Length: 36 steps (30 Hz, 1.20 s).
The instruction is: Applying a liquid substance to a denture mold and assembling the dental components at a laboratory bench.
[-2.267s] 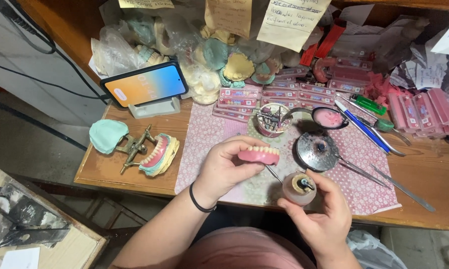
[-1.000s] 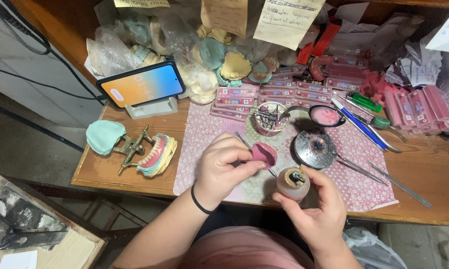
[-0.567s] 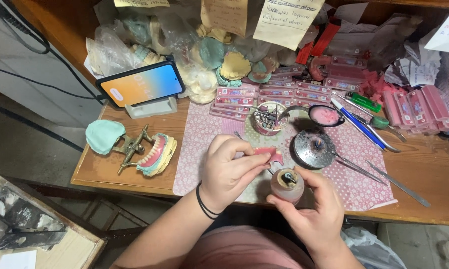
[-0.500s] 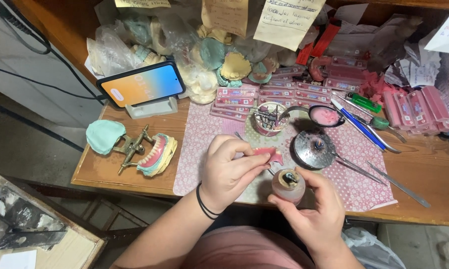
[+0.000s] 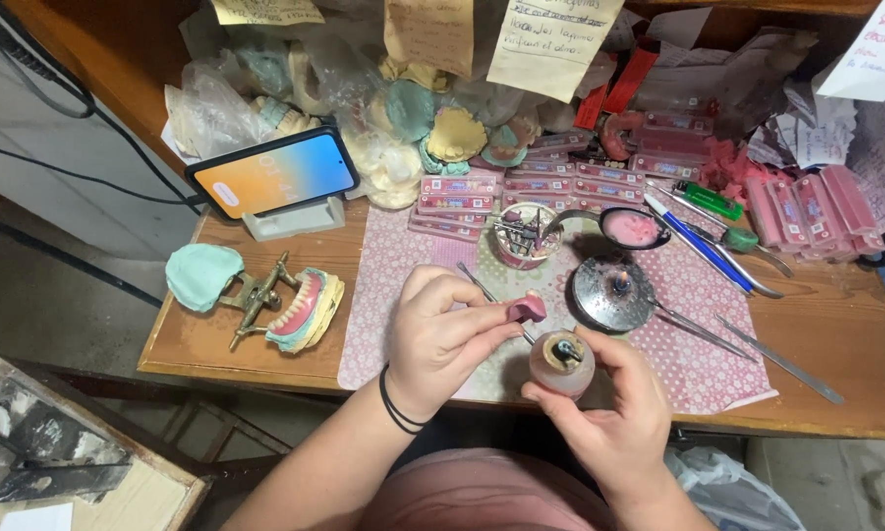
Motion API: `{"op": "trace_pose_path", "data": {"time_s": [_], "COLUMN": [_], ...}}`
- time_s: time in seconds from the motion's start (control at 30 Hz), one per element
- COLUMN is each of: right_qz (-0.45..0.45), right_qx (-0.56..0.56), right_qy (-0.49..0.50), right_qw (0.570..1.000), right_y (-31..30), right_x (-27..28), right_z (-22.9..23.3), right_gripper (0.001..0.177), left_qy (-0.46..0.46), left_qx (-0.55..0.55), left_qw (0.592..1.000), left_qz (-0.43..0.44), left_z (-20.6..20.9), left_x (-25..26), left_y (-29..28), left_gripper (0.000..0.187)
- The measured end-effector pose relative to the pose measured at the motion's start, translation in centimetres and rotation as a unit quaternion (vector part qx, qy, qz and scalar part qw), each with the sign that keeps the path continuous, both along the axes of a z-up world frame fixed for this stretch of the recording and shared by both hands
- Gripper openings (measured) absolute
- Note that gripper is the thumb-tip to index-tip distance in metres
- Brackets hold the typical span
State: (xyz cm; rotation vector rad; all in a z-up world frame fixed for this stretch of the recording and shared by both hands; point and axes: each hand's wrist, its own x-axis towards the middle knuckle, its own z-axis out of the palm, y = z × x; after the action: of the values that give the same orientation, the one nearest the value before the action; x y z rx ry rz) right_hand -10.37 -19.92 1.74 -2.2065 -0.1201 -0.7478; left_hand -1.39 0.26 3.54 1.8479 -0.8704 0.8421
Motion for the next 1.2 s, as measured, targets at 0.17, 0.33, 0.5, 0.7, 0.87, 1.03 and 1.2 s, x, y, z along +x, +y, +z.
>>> {"op": "trace_pose_path", "data": {"time_s": [0.17,0.33,0.5,0.7,0.87,1.03,1.2], "right_qz": [-0.003,-0.005,-0.002,-0.005,-0.024,-0.155,-0.201], "right_qx": [0.007,0.014,0.012,0.004,0.164,0.128,0.079], "right_qy": [0.015,0.014,0.013,0.033,0.019,-0.093,-0.097], "right_qw": [1.000,1.000,1.000,0.999,0.986,0.975,0.971], "right_y": [-0.4,-0.4,-0.5,-1.3,-4.8,-14.0,-23.5], "right_x": [0.0,0.0,0.3,-0.3,-0.5,1.1,2.5], "right_z": [-0.2,-0.4,-0.7,-1.0,-2.5,-2.6,-5.4], "right_gripper": [0.066,0.066,0.067,0.059,0.067,0.061,0.048], "left_qy": [0.016,0.031,0.058,0.111,0.198,0.311,0.385], "left_qx": [-0.028,-0.061,-0.067,-0.106,-0.161,-0.205,-0.239], "left_qw": [0.999,0.997,0.996,0.986,0.962,0.920,0.881], "left_qz": [-0.019,-0.029,-0.033,-0.061,-0.094,-0.118,-0.134], "left_z": [0.8,0.4,0.2,-0.6,-2.7,-3.2,-3.6], "left_x": [0.1,0.2,0.3,0.6,1.1,1.2,1.5], "left_y": [0.0,-0.3,-0.2,-0.1,0.0,-0.1,-0.3], "left_gripper": [0.015,0.020,0.021,0.026,0.020,0.018,0.017]}}
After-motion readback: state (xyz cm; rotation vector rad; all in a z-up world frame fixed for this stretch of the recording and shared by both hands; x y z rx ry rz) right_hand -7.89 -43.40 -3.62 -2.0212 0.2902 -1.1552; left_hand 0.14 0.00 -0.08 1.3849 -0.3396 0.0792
